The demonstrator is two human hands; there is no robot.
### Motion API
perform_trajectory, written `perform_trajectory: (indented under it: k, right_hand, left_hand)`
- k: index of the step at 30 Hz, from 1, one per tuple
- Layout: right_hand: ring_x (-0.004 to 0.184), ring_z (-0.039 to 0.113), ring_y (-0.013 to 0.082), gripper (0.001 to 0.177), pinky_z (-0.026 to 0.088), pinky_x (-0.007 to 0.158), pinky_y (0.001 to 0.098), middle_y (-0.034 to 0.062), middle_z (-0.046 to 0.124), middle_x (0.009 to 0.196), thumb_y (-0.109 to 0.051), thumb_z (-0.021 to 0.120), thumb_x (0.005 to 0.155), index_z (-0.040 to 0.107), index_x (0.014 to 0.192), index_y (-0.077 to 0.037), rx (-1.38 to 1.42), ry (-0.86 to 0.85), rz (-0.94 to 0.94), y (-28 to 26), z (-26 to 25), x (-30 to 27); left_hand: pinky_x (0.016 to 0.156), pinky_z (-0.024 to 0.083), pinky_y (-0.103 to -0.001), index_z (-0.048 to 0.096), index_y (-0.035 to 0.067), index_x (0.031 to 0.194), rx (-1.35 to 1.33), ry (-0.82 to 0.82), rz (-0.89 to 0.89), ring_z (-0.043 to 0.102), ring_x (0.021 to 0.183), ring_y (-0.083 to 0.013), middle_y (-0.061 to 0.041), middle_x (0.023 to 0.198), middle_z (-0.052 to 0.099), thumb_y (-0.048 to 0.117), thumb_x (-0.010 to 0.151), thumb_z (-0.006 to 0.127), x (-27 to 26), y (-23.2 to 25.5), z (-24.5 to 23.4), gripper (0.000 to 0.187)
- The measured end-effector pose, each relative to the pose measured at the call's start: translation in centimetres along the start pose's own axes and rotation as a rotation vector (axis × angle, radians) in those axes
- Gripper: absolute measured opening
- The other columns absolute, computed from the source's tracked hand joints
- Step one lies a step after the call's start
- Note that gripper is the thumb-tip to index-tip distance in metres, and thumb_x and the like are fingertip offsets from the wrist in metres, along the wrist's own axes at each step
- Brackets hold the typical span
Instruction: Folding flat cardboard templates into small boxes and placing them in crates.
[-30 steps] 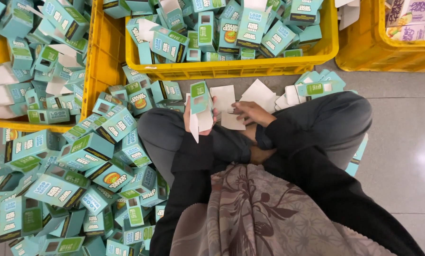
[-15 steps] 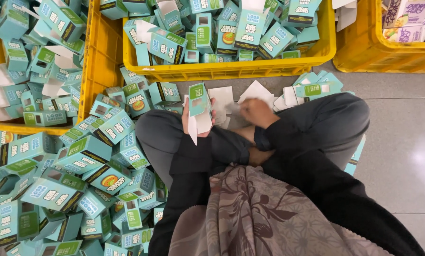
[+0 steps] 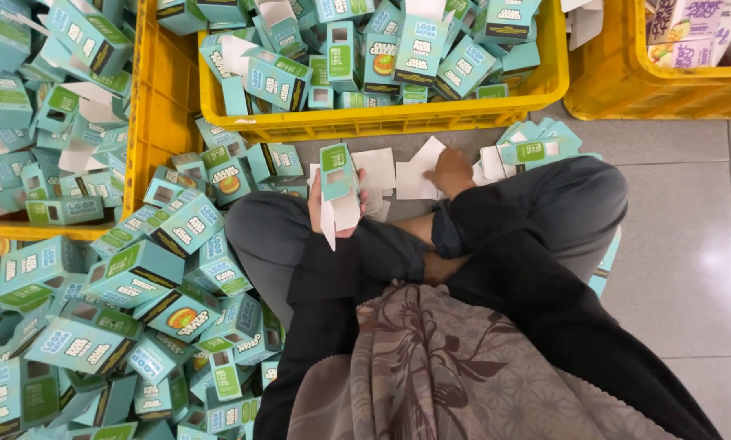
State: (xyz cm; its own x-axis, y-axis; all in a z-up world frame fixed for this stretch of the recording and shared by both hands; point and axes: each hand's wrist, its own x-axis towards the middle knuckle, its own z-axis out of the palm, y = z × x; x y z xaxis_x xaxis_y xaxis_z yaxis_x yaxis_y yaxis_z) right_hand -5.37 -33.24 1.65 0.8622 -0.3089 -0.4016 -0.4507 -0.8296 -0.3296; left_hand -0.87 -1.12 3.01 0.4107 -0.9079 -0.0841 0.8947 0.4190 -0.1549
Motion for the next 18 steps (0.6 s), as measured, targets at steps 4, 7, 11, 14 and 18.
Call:
perform_trajectory:
  k: [4, 7, 11, 14, 18]
  right_hand:
    - [0.098, 0.072, 0.0493, 0.051, 0.06, 0.08, 0.0586, 0.033, 0.071, 0.097, -0.033, 0.085, 0.083, 0.069, 0.104, 0.011, 0.053, -0.066, 0.101, -0.2, 2.8, 0.0]
    - [0.091, 0.074, 0.0484, 0.046, 0.06, 0.074, 0.0595, 0.0273, 0.072, 0.088, -0.027, 0.089, 0.076, 0.071, 0.099, 0.008, -0.023, -0.035, 0.085, -0.1, 4.6, 1.6]
    - [0.094, 0.073, 0.049, 0.046, 0.06, 0.077, 0.0593, 0.0287, 0.071, 0.09, -0.028, 0.087, 0.079, 0.07, 0.099, 0.009, 0.005, -0.048, 0.125, -1.2, 1.4, -0.1]
    - [0.1, 0.073, 0.0492, 0.05, 0.059, 0.082, 0.0599, 0.0309, 0.073, 0.095, -0.033, 0.086, 0.081, 0.071, 0.101, 0.01, 0.013, -0.131, 0.137, -3.0, -0.5, -2.5]
    - [0.097, 0.073, 0.0506, 0.042, 0.058, 0.079, 0.062, 0.0278, 0.072, 0.091, -0.024, 0.09, 0.077, 0.072, 0.099, 0.008, 0.06, -0.061, 0.095, -1.0, 2.2, 0.5]
  left_hand:
    - [0.101, 0.056, -0.06, 0.057, 0.009, 0.144, -0.011, -0.006, 0.003, 0.066, 0.118, -0.0452, -0.009, 0.149, 0.059, 0.069, 0.09, 0.061, -0.1, -0.2, 0.3, 0.081]
    - [0.104, 0.054, -0.06, 0.055, 0.011, 0.145, 0.0, -0.009, -0.005, 0.065, 0.121, -0.0445, -0.006, 0.152, 0.057, 0.07, 0.089, 0.06, -0.4, 0.0, -0.5, 0.082]
    - [0.102, 0.055, -0.06, 0.057, 0.012, 0.144, 0.001, 0.016, -0.02, 0.066, 0.118, -0.0444, -0.005, 0.15, 0.059, 0.068, 0.089, 0.063, 0.1, 0.3, -0.4, 0.078]
    - [0.102, 0.055, -0.06, 0.058, 0.013, 0.143, -0.002, 0.066, -0.022, 0.067, 0.117, -0.0447, -0.004, 0.149, 0.059, 0.068, 0.089, 0.063, -0.3, 0.3, -0.3, 0.078]
    - [0.103, 0.054, -0.062, 0.058, 0.012, 0.142, -0.018, 0.08, -0.021, 0.066, 0.118, -0.0462, -0.005, 0.149, 0.059, 0.068, 0.089, 0.064, -0.2, 0.5, -0.3, 0.078]
